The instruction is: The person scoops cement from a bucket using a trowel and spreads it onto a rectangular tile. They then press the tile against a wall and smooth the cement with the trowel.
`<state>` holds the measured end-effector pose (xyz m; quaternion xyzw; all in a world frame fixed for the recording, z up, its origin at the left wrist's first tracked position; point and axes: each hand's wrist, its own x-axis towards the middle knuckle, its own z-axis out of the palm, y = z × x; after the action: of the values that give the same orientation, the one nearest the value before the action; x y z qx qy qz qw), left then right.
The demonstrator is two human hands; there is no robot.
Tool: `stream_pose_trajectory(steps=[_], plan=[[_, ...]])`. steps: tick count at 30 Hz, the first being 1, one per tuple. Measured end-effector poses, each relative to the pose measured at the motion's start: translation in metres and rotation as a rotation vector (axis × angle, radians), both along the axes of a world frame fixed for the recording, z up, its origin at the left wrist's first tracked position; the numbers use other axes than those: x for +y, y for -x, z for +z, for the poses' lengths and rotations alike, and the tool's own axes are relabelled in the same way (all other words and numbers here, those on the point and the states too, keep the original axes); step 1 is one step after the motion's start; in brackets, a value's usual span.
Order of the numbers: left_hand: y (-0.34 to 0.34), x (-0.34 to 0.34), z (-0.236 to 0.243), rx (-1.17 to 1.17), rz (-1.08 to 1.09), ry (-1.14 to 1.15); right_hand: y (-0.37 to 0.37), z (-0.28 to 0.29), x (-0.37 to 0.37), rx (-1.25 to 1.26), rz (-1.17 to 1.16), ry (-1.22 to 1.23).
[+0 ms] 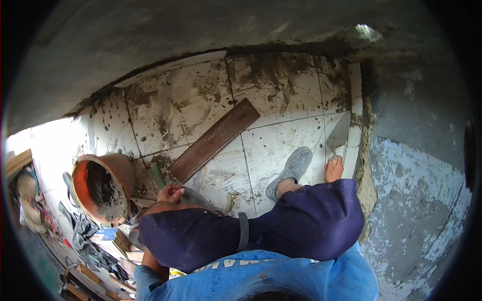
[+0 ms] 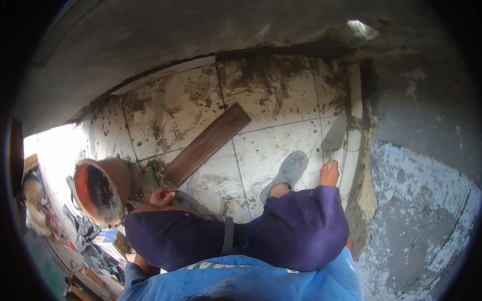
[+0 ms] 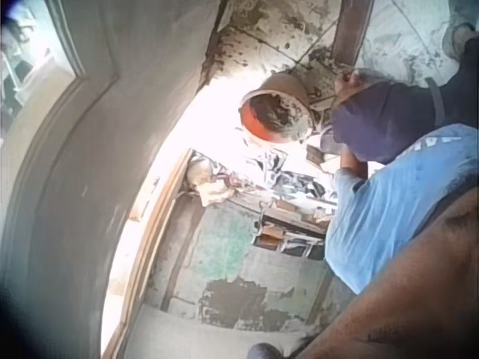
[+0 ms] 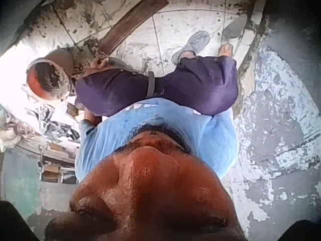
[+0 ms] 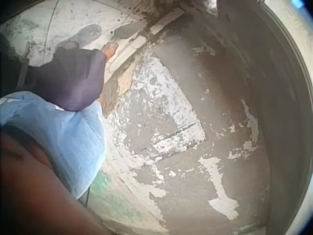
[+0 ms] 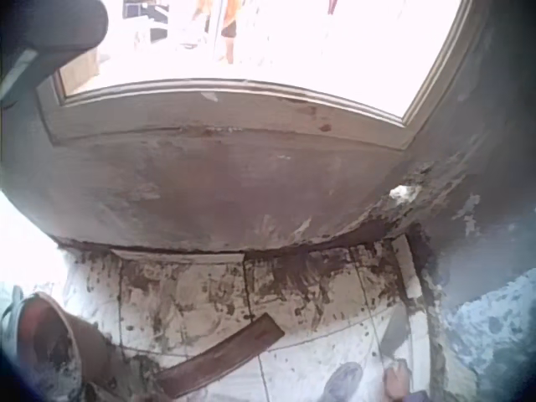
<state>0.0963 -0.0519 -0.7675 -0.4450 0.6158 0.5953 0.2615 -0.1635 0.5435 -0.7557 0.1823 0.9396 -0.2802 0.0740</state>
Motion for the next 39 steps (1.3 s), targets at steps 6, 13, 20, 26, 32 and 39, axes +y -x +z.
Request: stream_pose_trajectory(steps=[6, 13, 20, 26, 32, 39], plan=[[0.002, -0.014, 0.060, 0.270, 0.403, -0.099, 0.094, 0.112, -0.174, 0.037, 1.095, -0.196], [-0.096, -0.075, 0.170, 0.521, 1.150, 0.805, 0.095, 0.208, -0.447, -0.100, 1.801, -0.049], [-0.146, -0.100, 0.110, 0.320, 1.515, 0.814, -0.019, 0.224, -0.584, 0.083, 2.032, -0.188], [-0.145, -0.116, 0.120, 0.511, 1.484, 1.049, -0.063, 0.210, -0.623, -0.618, 1.705, 0.003], [-0.069, -0.064, 0.168, 0.931, 1.038, 0.118, -0.110, 0.206, -0.623, 0.008, 1.904, 0.357], [-0.031, -0.078, 0.144, 1.428, 1.031, -0.347, -0.142, 0.209, -0.632, 0.319, 1.702, 0.499]])
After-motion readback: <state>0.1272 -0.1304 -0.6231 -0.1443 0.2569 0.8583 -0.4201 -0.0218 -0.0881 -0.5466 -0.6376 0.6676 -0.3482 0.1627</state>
